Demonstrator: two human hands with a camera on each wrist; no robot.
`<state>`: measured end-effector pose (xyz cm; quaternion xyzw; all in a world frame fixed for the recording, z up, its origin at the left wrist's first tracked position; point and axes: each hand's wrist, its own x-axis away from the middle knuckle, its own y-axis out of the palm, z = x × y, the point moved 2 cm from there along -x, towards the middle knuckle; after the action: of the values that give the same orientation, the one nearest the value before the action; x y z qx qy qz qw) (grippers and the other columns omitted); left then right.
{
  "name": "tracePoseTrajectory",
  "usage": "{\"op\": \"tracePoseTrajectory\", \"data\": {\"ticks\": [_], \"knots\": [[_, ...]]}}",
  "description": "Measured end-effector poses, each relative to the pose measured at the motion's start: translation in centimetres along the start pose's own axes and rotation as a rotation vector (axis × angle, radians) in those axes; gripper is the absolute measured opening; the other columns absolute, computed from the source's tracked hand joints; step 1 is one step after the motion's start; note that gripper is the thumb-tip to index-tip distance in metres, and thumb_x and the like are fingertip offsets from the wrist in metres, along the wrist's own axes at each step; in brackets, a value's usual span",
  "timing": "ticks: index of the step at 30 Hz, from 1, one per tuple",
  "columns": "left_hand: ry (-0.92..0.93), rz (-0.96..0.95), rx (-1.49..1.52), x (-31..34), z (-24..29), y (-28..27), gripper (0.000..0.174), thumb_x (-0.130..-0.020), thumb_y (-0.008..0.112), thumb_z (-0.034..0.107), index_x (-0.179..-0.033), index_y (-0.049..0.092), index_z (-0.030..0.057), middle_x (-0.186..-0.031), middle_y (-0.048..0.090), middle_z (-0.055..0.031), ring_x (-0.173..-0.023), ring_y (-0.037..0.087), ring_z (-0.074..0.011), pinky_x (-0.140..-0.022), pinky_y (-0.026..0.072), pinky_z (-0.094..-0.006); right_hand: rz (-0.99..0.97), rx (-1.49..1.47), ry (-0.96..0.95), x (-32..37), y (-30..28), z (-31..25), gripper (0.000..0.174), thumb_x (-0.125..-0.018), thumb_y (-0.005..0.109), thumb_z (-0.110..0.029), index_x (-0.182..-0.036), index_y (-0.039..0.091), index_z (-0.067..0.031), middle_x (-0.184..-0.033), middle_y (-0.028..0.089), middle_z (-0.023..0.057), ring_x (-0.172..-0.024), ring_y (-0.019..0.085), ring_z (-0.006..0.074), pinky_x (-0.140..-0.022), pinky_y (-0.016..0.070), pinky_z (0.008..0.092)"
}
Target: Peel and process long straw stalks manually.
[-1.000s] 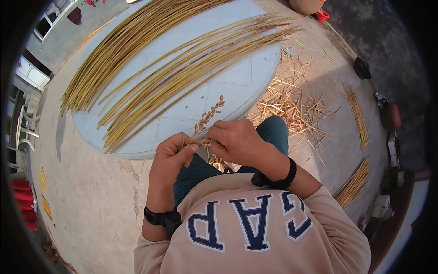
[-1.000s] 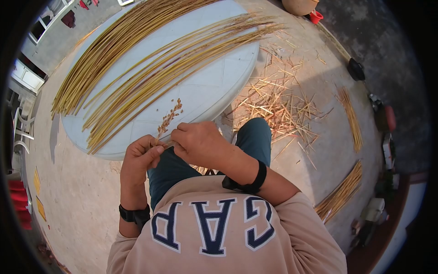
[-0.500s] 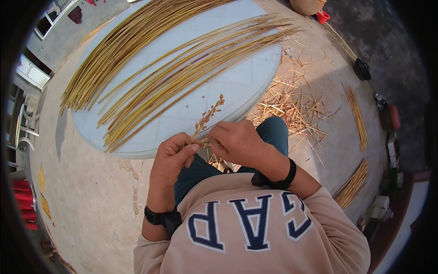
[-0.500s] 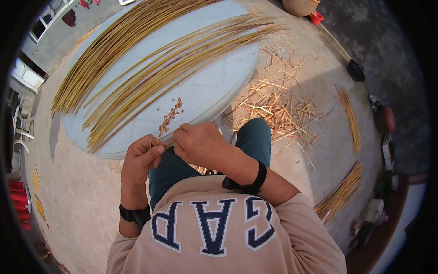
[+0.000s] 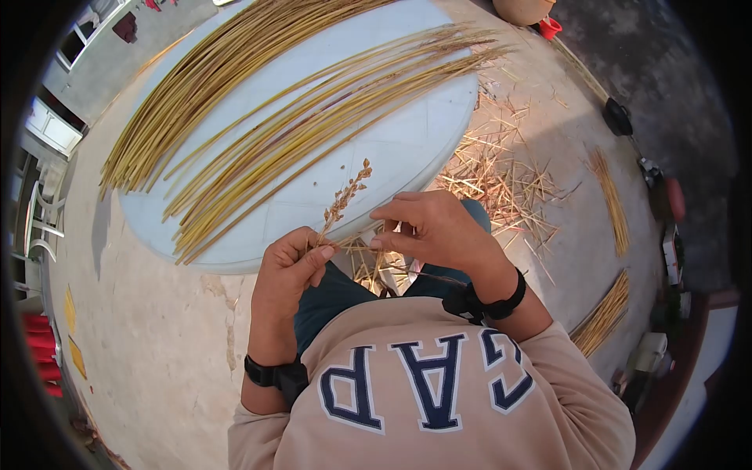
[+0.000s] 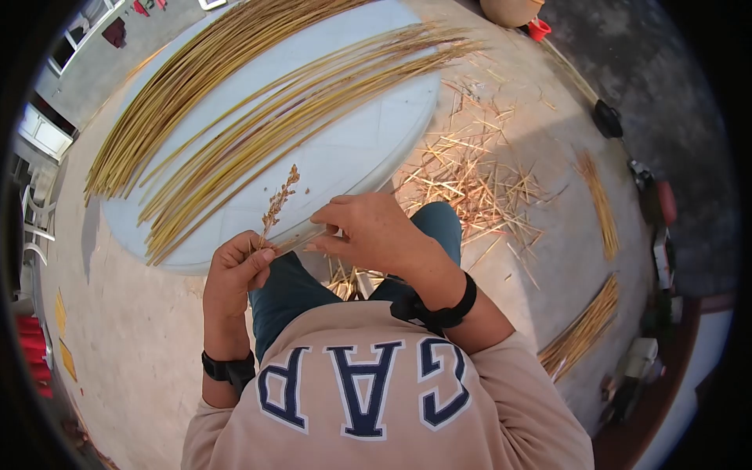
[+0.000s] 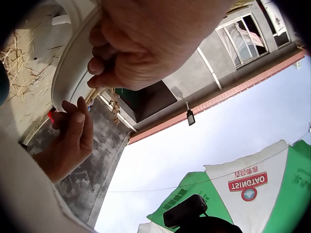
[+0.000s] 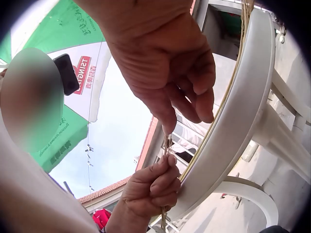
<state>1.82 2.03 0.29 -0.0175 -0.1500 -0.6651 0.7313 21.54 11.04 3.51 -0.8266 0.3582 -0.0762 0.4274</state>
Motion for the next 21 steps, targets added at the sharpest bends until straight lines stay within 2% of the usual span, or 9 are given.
{"op": "tracePoseTrajectory", "data": {"ticks": [1, 5, 7, 8, 10, 13, 17, 20, 21], "knots": [[0.003, 0.009, -0.002, 0.0, 0.0, 0.2, 0.008, -0.080, 0.062, 0.010, -0.079, 0.059, 0.0033, -0.057, 0.049, 0.0032, -0.044, 0.035, -0.0023, -0.040, 0.0198, -0.0171, 0.032, -0.094, 0.004, 0.1, 0.4, -0.6, 0.023, -0.072, 0.071, -0.015, -0.092, 0.065, -0.0038, -0.072, 0.062, 0.0082, -0.056, 0.060, 0.0153, -0.051, 0.0464, 0.0281], [0.037, -0.029, -0.046, -0.1, 0.0, 0.1, 0.008, -0.080, 0.062, 0.011, -0.079, 0.059, 0.0037, -0.056, 0.048, 0.0037, -0.044, 0.035, -0.0022, -0.040, 0.0195, -0.0169, 0.078, -0.210, -0.053, -0.4, 2.3, -0.9, 0.024, -0.073, 0.068, -0.011, -0.096, 0.063, -0.0050, -0.074, 0.060, 0.0079, -0.055, 0.059, 0.0182, -0.050, 0.0457, 0.0283], [0.025, -0.022, -0.055, -0.1, 0.3, 0.3, 0.008, -0.080, 0.062, 0.011, -0.079, 0.060, 0.0035, -0.056, 0.046, 0.0042, -0.044, 0.035, -0.0023, -0.040, 0.0194, -0.0169, 0.137, -0.122, -0.209, -0.6, 3.1, -0.7, 0.015, -0.073, 0.064, -0.015, -0.085, 0.061, -0.0055, -0.075, 0.060, 0.0075, -0.060, 0.059, 0.0269, -0.053, 0.0468, 0.0336], [0.025, -0.028, -0.056, -0.1, 0.4, 0.3, 0.008, -0.080, 0.062, 0.011, -0.079, 0.060, 0.0035, -0.056, 0.046, 0.0042, -0.044, 0.035, -0.0023, -0.040, 0.0194, -0.0169, 0.142, -0.120, -0.206, -0.7, 3.1, -0.8, 0.015, -0.073, 0.064, -0.015, -0.085, 0.061, -0.0055, -0.075, 0.060, 0.0075, -0.060, 0.059, 0.0269, -0.053, 0.0468, 0.0336], [-0.016, -0.031, -0.027, 0.0, 0.4, 0.3, 0.010, -0.082, 0.062, 0.011, -0.080, 0.061, 0.0009, -0.058, 0.049, 0.0021, -0.048, 0.038, -0.0040, -0.044, 0.0271, -0.0186, 0.135, -0.127, -0.223, -0.7, 3.3, -1.0, 0.009, -0.074, 0.063, -0.012, -0.079, 0.059, -0.0056, -0.072, 0.058, 0.0074, -0.060, 0.058, 0.0279, -0.053, 0.0471, 0.0346], [-0.030, -0.063, -0.032, -0.1, 0.3, 0.4, 0.009, -0.082, 0.062, 0.010, -0.081, 0.061, 0.0006, -0.059, 0.049, 0.0018, -0.049, 0.038, -0.0041, -0.044, 0.0276, -0.0186, 0.203, -0.046, -0.280, -0.6, 3.5, -0.9, 0.009, -0.070, 0.063, -0.006, -0.077, 0.058, -0.0054, -0.068, 0.055, 0.0057, -0.055, 0.056, 0.0244, -0.046, 0.0442, 0.0319], [-0.020, -0.082, -0.033, -0.4, -0.2, 0.4, 0.009, -0.082, 0.062, 0.010, -0.081, 0.061, 0.0005, -0.059, 0.049, 0.0020, -0.049, 0.038, -0.0041, -0.044, 0.0277, -0.0185, 0.256, 0.051, -0.244, -0.7, 4.2, -1.4, 0.007, -0.068, 0.061, -0.004, -0.073, 0.056, -0.0058, -0.066, 0.054, 0.0051, -0.054, 0.056, 0.0243, -0.045, 0.0438, 0.0322], [-0.019, -0.076, -0.014, -0.4, -0.3, 0.3, 0.009, -0.082, 0.062, 0.010, -0.081, 0.061, 0.0007, -0.058, 0.049, 0.0021, -0.048, 0.038, -0.0040, -0.044, 0.0271, -0.0183, 0.310, 0.152, -0.213, -0.8, 4.0, -1.4, 0.009, -0.065, 0.061, -0.010, -0.070, 0.054, -0.0065, -0.063, 0.051, 0.0068, -0.055, 0.057, 0.0254, -0.046, 0.0452, 0.0347], [-0.039, -0.063, -0.029, -0.2, 0.0, 0.1, 0.010, -0.082, 0.062, 0.011, -0.080, 0.061, 0.0010, -0.058, 0.049, 0.0023, -0.048, 0.038, -0.0039, -0.043, 0.0269, -0.0182, 0.345, 0.242, -0.120, -0.8, 3.4, -0.6, 0.009, -0.066, 0.061, -0.011, -0.070, 0.054, -0.0065, -0.064, 0.053, 0.0067, -0.055, 0.057, 0.0251, -0.046, 0.0449, 0.0347]]}}
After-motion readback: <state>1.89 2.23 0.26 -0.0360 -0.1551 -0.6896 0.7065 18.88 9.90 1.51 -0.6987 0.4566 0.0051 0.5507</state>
